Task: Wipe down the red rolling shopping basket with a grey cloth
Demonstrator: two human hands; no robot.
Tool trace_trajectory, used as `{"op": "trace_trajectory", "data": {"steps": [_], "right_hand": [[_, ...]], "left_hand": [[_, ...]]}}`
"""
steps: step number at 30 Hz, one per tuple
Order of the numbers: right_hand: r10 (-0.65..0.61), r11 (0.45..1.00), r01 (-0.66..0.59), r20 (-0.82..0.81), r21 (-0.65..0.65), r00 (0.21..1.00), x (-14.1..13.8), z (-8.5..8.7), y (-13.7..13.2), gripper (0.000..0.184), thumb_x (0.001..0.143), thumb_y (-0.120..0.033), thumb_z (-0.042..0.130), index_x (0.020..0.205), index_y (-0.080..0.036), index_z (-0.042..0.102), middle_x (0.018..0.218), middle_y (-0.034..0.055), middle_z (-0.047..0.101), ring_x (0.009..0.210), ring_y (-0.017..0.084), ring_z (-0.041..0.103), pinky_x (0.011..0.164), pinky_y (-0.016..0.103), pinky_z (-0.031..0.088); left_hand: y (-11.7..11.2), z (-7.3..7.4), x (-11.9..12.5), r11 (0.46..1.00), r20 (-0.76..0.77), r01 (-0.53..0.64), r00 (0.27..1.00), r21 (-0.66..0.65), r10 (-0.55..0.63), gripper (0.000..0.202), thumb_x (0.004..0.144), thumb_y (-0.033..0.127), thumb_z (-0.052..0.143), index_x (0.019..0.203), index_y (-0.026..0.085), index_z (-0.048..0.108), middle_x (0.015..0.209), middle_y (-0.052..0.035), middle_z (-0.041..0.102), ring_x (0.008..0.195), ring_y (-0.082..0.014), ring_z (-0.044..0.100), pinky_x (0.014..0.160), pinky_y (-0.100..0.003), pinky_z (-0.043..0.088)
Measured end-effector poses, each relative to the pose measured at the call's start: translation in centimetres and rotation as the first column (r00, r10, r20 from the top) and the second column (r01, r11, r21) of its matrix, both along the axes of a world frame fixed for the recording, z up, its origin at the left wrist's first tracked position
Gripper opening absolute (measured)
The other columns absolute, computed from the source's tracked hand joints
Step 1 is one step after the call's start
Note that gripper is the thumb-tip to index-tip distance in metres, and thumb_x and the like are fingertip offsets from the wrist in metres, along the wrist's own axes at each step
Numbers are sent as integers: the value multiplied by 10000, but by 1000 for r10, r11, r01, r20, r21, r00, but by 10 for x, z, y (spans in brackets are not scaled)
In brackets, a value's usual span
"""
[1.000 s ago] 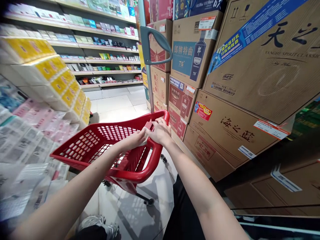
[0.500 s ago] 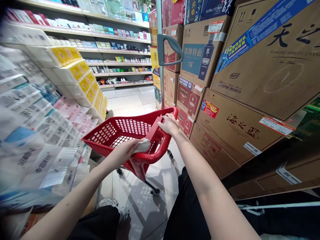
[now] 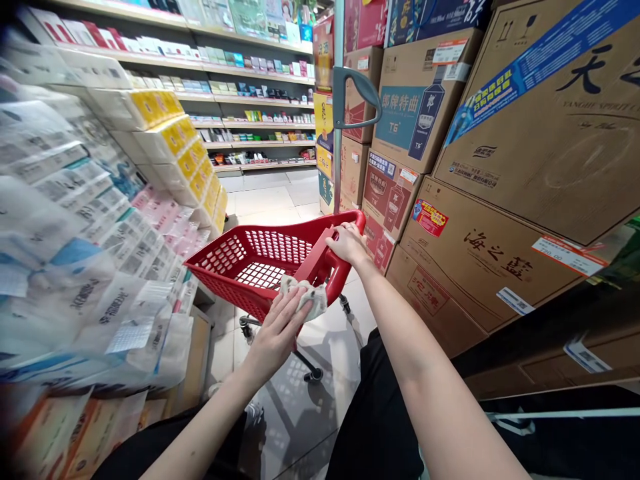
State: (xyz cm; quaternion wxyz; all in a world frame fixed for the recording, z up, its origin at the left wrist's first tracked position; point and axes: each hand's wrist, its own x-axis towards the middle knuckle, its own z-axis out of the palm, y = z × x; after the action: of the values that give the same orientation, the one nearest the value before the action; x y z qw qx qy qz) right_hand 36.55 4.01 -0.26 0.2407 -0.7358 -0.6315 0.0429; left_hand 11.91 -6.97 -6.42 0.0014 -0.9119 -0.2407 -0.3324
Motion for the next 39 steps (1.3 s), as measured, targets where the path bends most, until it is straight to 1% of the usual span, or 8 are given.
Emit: {"op": "trace_trajectory", "data": {"steps": [4,8,11,14,18,26,30,39], "right_hand": [[0,1000,0,-2,3,1000,1,-1,0,447,827,-458,426,1207,-271,566,1357,56,458,1291,279,325,1006,519,341],[-7,1000,7,-7,18,1000,-1,-1,2,438,829,-450,422,1194,-260,572,1336,65,476,1284,278,333,1000,530,342],[-6,1000,6,0,25,1000,-3,-2,3,415,829,-445,422,1162,-262,589,1313,68,491,1276,279,339,990,534,348],[-5,1000,4,16,28,1000,-3,-3,3,390,830,-447,420,1118,-265,610,1296,65,500,1263,283,347,978,536,352],[34,998,-35,25,42,999,1,-3,3,374,828,-450,416,1080,-267,623,1253,62,522,1235,285,376,953,532,377],[52,998,-53,42,34,998,6,-2,7,370,833,-449,404,1067,-271,629,1236,58,527,1221,292,383,930,525,400],[43,999,-44,67,21,997,6,-3,9,381,847,-449,391,1092,-269,621,1262,65,515,1231,287,377,947,507,396],[-19,1000,16,135,27,991,-1,0,5,363,889,-354,384,1140,-233,618,1384,82,458,1310,288,326,1069,604,161]], "left_hand": [[9,-24,-26,986,119,-111,985,-128,127,594,921,171,372,1474,294,192,1546,-56,209,1417,-258,196,1149,-514,238],[8,-27,-41,955,172,-85,975,-283,138,556,939,177,301,1476,277,195,1560,-56,152,1418,-237,197,1150,-466,249],[1,-24,-34,984,143,-6,989,-179,32,558,929,141,321,1463,283,242,1533,-61,248,1406,-231,240,1137,-445,287],[4,-20,-21,995,67,-81,994,-49,84,553,917,131,365,1442,293,298,1481,-68,362,1384,-231,297,1141,-462,262],[30,-23,-17,987,14,-158,987,18,158,529,915,146,372,1424,280,320,1414,-85,446,1337,-221,375,1159,-543,128],[96,-45,-63,975,35,-182,982,-128,188,457,918,210,389,1373,249,372,1337,-102,470,1257,-216,424,1099,-468,312],[108,-40,-72,970,-26,-189,982,-152,187,402,926,246,384,1324,240,440,1296,-89,496,1206,-218,453,1091,-481,306],[77,-16,-48,978,-46,-77,997,-193,70,439,929,253,385,1365,301,394,1336,-47,479,1244,-204,415,1041,-397,375]]}}
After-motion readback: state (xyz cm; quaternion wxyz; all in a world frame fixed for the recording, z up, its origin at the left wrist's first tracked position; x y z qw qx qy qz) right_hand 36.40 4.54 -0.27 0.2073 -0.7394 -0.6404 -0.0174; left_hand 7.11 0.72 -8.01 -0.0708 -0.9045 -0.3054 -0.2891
